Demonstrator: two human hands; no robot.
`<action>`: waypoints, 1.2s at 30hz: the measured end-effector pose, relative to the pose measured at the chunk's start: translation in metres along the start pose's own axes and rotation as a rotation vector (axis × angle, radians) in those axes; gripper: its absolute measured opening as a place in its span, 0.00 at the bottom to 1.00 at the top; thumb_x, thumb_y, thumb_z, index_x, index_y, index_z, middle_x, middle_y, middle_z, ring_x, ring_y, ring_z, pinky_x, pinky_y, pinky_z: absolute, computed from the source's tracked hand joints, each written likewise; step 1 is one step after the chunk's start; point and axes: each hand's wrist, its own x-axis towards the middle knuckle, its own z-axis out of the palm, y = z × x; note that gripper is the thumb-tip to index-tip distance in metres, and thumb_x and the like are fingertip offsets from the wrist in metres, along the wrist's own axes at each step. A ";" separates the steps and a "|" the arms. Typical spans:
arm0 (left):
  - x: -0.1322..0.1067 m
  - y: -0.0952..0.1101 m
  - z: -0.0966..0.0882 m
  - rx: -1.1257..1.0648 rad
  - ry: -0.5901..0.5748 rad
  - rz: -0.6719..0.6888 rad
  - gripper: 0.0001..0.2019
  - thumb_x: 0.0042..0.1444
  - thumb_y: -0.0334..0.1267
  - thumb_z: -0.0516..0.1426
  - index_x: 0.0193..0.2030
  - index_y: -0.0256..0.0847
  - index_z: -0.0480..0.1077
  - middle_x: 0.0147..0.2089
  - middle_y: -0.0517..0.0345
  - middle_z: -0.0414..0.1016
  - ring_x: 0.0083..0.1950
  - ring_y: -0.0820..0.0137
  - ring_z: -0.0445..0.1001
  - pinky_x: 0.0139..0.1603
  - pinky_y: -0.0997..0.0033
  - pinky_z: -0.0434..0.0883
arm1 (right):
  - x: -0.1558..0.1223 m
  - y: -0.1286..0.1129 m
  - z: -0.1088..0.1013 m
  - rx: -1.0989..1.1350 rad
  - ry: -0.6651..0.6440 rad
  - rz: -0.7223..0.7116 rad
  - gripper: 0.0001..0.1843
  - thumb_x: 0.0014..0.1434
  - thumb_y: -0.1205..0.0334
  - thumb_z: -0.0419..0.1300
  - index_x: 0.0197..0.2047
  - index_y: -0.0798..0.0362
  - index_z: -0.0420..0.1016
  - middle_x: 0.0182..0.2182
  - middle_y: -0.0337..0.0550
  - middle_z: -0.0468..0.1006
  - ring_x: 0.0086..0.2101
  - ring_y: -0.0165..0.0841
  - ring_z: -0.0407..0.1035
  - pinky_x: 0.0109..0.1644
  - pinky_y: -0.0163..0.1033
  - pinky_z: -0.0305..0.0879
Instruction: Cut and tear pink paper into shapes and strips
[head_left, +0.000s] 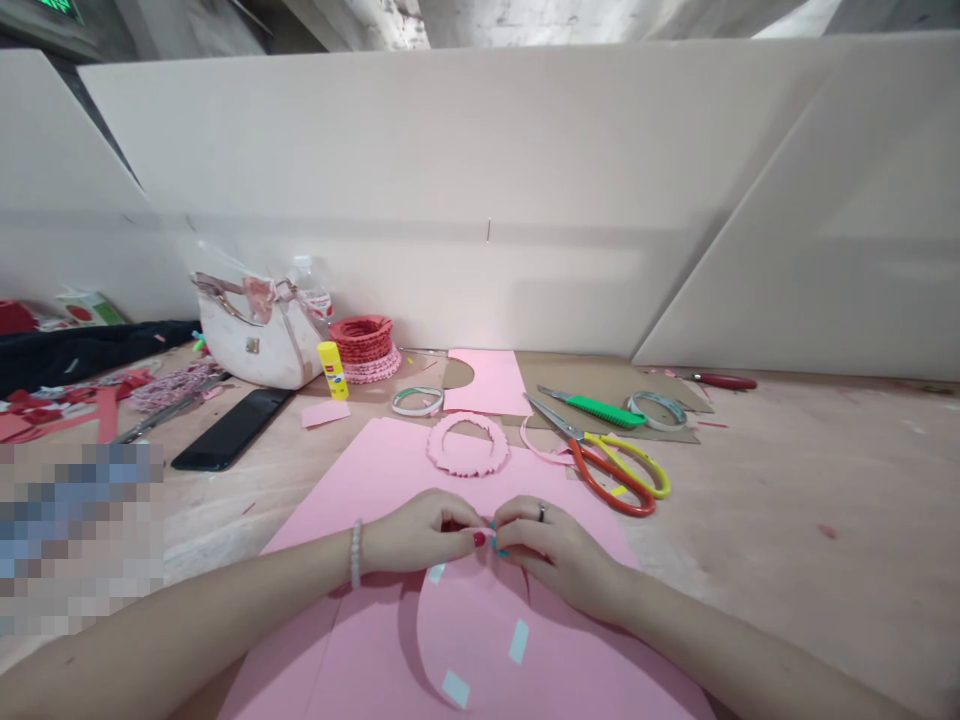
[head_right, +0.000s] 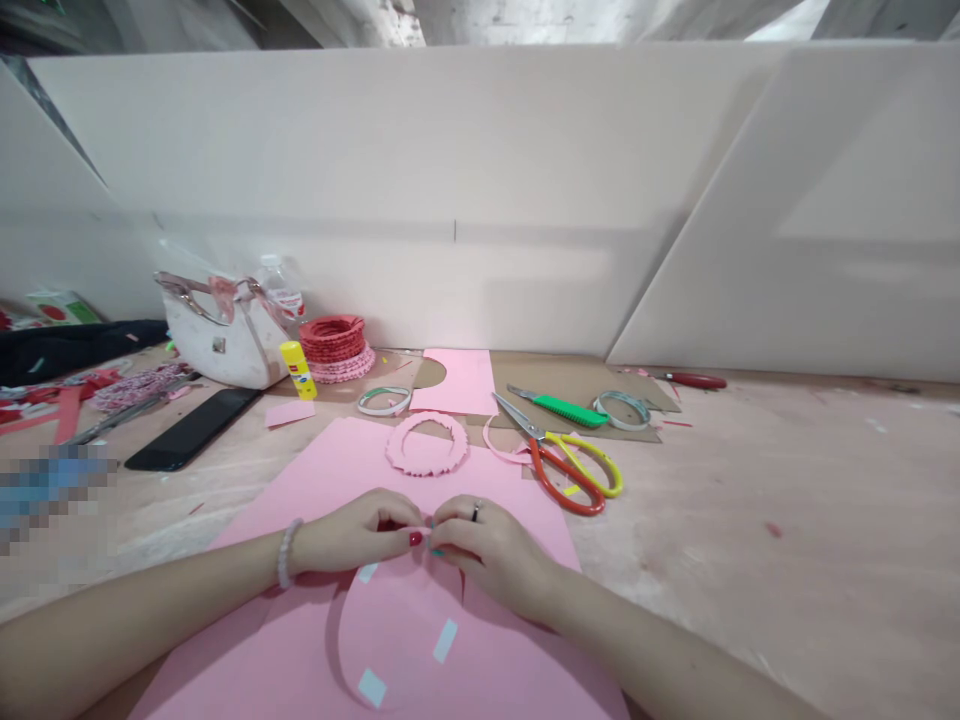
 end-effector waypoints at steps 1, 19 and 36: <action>0.000 -0.001 0.000 0.002 -0.001 -0.001 0.15 0.58 0.42 0.51 0.26 0.33 0.67 0.25 0.61 0.58 0.28 0.76 0.56 0.28 0.78 0.57 | 0.000 0.000 0.000 -0.003 -0.003 0.002 0.09 0.60 0.67 0.53 0.37 0.50 0.75 0.35 0.45 0.74 0.38 0.30 0.68 0.41 0.35 0.67; 0.000 0.000 0.000 0.071 0.000 0.021 0.14 0.57 0.38 0.50 0.28 0.32 0.71 0.25 0.61 0.62 0.28 0.76 0.59 0.29 0.80 0.58 | 0.002 -0.002 -0.001 -0.001 -0.013 -0.012 0.10 0.58 0.70 0.53 0.36 0.51 0.75 0.33 0.44 0.74 0.35 0.29 0.68 0.37 0.34 0.66; 0.000 0.001 0.001 0.044 -0.011 0.027 0.11 0.56 0.35 0.50 0.27 0.33 0.68 0.25 0.62 0.61 0.28 0.76 0.59 0.29 0.79 0.57 | 0.004 -0.004 -0.001 -0.016 -0.009 -0.055 0.11 0.58 0.72 0.51 0.37 0.52 0.73 0.33 0.44 0.74 0.34 0.29 0.68 0.37 0.33 0.66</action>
